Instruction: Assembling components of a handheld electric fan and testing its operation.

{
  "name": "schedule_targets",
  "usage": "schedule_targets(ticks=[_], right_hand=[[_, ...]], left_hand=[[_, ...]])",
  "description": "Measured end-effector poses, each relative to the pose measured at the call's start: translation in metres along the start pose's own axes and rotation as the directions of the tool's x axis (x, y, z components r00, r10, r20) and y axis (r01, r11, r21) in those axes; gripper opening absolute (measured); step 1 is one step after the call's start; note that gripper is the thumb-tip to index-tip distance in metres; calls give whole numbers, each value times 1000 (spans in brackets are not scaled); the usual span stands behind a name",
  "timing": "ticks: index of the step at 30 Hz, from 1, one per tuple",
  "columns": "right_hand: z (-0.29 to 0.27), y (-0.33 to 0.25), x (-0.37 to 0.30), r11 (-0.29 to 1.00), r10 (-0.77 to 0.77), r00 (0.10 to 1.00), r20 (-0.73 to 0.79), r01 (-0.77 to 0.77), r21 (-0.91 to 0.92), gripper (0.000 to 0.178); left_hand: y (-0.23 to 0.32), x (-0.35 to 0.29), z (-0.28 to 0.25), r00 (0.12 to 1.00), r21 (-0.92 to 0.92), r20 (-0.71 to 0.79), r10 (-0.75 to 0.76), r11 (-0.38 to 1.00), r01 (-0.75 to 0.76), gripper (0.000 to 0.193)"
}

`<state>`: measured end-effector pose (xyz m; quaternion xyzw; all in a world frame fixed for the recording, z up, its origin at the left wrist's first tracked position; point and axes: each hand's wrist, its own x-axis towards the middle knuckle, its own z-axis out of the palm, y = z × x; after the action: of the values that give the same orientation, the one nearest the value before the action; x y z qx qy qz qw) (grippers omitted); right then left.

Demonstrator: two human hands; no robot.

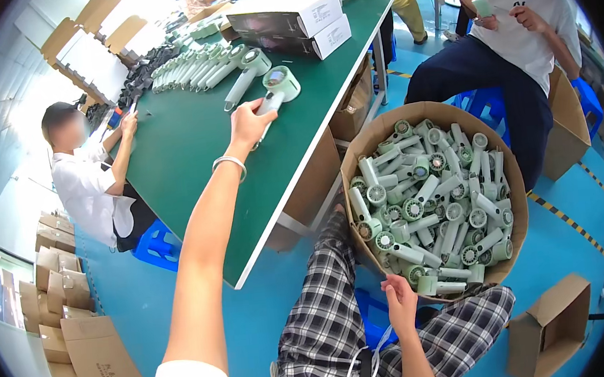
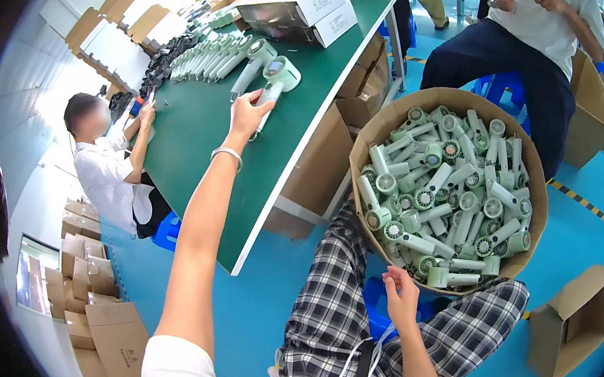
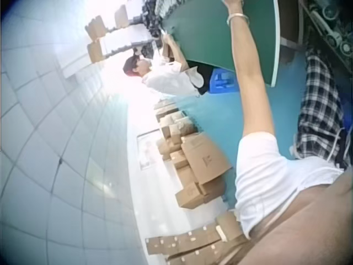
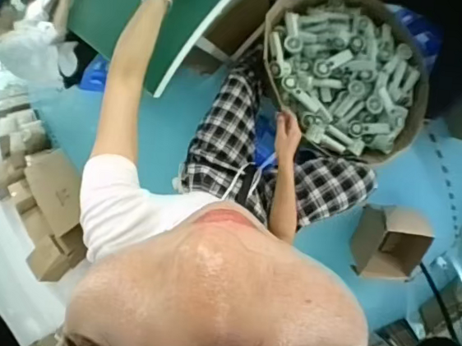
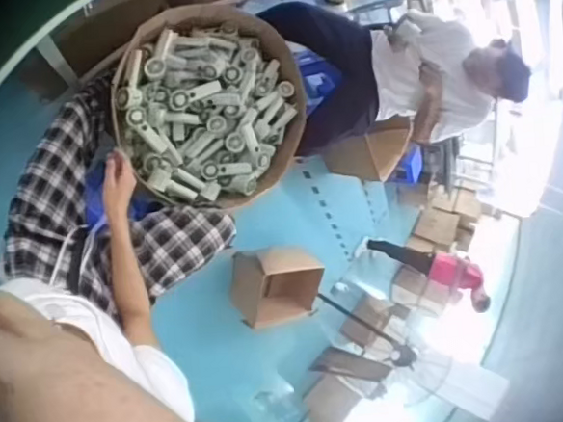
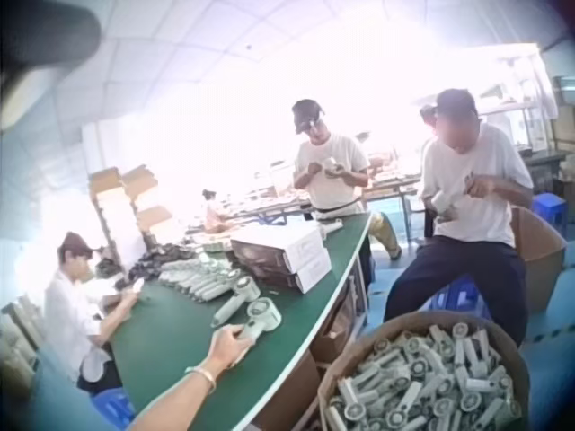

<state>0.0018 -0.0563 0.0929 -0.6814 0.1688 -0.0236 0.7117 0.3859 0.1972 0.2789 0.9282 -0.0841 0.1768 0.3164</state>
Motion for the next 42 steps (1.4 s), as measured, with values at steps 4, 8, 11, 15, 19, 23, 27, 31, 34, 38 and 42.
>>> schedule_targets(ticks=[4,8,11,15,19,23,27,31,34,38,42], right_hand=[[-3,11,10,999,48,998,-32,-47,26,20],[-9,36,11,985,139,987,-77,-130,116,19],[-3,54,15,958,207,977,-59,-190,213,17],[-9,75,30,982,170,979,-112,-158,105,18],[-25,72,62,983,180,937,-300,-183,19,18],[-30,76,109,954,40,912,-408,-157,-256,27],[-24,89,178,852,-125,875,-468,-147,-502,62],[-28,86,235,665,26,864,-503,-390,-636,79],[-28,99,254,586,-6,831,-557,-448,-675,74],[-34,83,246,677,-59,872,-486,-323,-661,65],[-55,5,172,748,-148,988,41,139,-649,59]], left_hand=[[-29,41,8,999,-24,-48,-7,1000,6,57],[-33,74,28,1000,82,17,-18,996,17,59],[-68,106,24,1000,99,23,-12,995,10,63],[-102,139,32,977,16,189,-100,995,98,34],[-125,189,21,992,299,123,-2,953,-36,61],[-144,205,0,962,301,176,207,919,-253,66],[-131,168,-23,929,602,111,353,720,-345,66],[-11,-47,-4,841,303,202,501,785,-540,47],[46,-168,-48,854,226,389,347,862,-453,46],[68,-266,-98,765,100,470,441,834,-542,49],[92,-324,-79,882,-214,413,228,965,-149,44]])
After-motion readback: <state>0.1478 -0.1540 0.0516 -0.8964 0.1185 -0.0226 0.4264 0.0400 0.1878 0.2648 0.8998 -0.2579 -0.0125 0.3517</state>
